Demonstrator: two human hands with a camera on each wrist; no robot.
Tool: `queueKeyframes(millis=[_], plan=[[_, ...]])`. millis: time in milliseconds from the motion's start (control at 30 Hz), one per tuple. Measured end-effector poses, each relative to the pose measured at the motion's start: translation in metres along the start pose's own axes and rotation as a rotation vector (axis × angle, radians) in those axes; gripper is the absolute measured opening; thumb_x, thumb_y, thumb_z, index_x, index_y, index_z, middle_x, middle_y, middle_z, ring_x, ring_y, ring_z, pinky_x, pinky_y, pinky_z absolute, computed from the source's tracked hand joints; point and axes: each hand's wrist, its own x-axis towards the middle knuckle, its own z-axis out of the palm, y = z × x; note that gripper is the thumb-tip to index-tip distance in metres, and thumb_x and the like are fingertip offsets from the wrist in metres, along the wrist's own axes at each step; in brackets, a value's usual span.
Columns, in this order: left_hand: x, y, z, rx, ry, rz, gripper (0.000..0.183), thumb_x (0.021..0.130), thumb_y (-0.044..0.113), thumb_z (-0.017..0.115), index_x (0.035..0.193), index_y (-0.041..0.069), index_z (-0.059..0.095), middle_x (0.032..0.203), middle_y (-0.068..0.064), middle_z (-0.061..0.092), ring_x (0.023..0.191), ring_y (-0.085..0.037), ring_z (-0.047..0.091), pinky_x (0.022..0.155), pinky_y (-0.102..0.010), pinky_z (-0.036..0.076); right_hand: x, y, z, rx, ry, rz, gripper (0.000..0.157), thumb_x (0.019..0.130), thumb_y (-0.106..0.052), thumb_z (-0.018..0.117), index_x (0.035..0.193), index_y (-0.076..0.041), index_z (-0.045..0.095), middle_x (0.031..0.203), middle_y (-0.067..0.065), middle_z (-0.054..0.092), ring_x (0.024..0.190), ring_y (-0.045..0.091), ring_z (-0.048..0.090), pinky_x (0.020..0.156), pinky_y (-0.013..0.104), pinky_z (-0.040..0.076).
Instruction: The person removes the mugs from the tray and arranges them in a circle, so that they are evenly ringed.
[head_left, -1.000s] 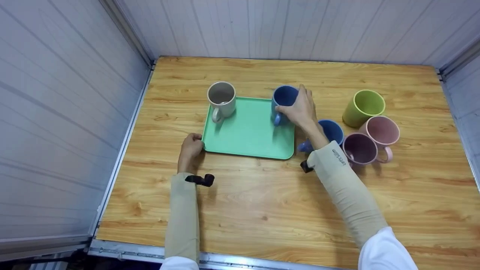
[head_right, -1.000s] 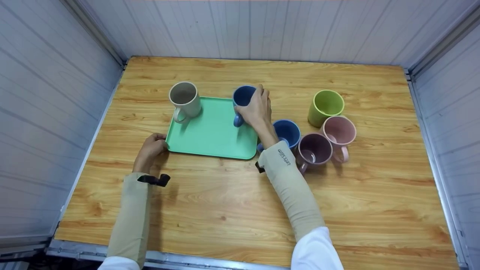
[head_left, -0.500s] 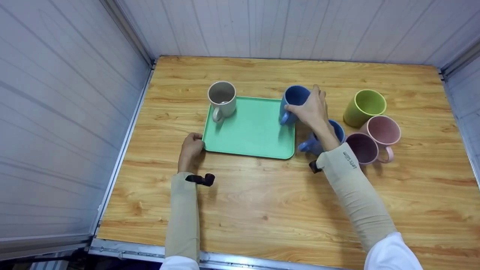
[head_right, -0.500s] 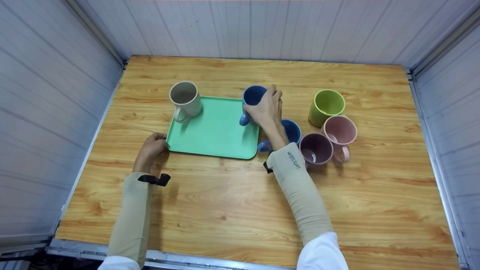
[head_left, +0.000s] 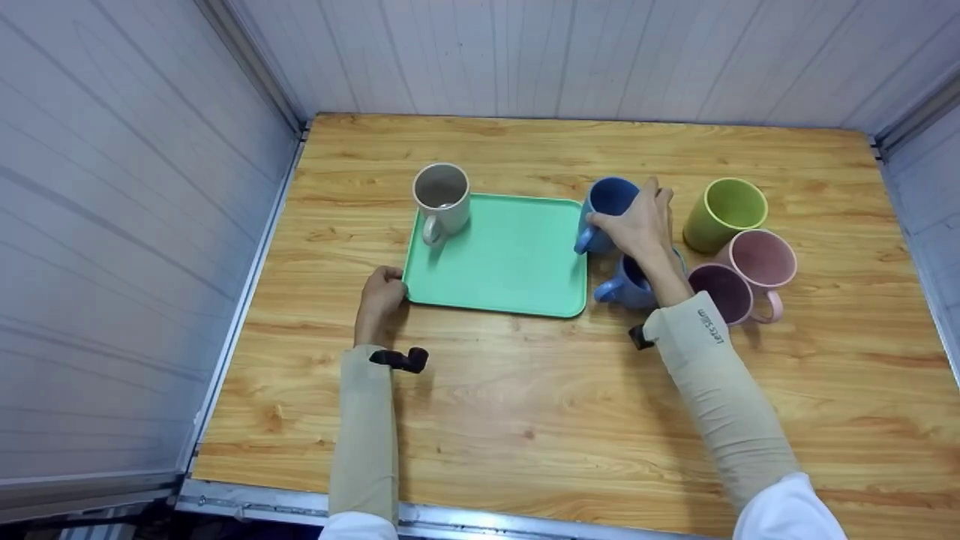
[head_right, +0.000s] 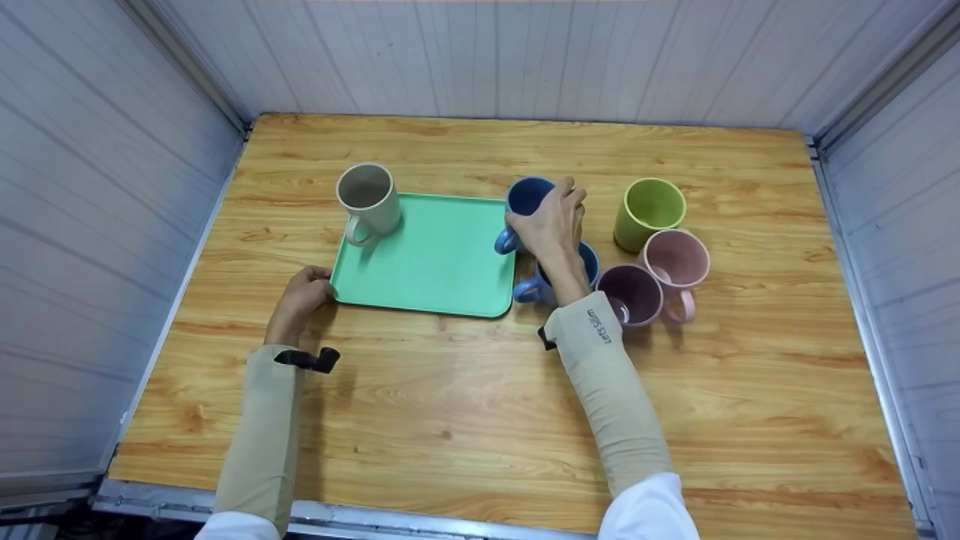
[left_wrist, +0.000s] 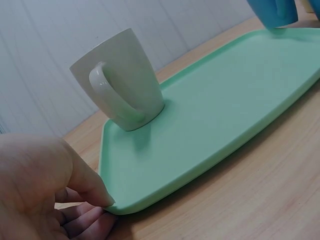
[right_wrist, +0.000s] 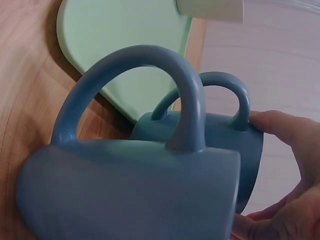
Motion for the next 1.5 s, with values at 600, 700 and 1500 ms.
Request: queueKeyframes(millis=[600, 700, 1500], plan=[[0.0, -0.001, -0.001, -0.031, 0.01, -0.01, 0.038, 0.087, 0.002, 0.04, 0.124, 0.005, 0.05, 0.116, -0.011, 0.05, 0.105, -0.025, 0.045, 0.09, -0.035, 0.038, 0.002, 0.017, 0.007, -0.049, 0.044, 0.026, 0.121, 0.07, -0.065, 0.07, 0.149, 0.003, 0.008, 0.144, 0.033, 0.021, 0.129, 0.046, 0.035, 0.105, 0.054, 0.032], [0.0, -0.002, -0.001, -0.02, 0.01, -0.001, 0.037, 0.088, 0.003, 0.04, 0.124, 0.005, 0.049, 0.117, -0.012, 0.05, 0.104, -0.025, 0.046, 0.089, -0.035, 0.039, 0.0, 0.018, 0.008, -0.056, 0.05, 0.027, 0.124, 0.069, -0.069, 0.069, 0.149, 0.003, 0.008, 0.144, 0.032, 0.021, 0.128, 0.046, 0.035, 0.105, 0.054, 0.033], [0.001, 0.0, 0.0, -0.022, 0.023, -0.009, 0.039, 0.086, 0.003, 0.041, 0.124, 0.005, 0.05, 0.117, -0.011, 0.05, 0.107, -0.024, 0.046, 0.091, -0.035, 0.038, -0.006, 0.014, 0.015, -0.127, 0.118, 0.075, 0.131, 0.069, -0.075, 0.062, 0.15, 0.0, -0.008, 0.15, 0.033, 0.011, 0.137, 0.049, 0.021, 0.111, 0.057, 0.022]])
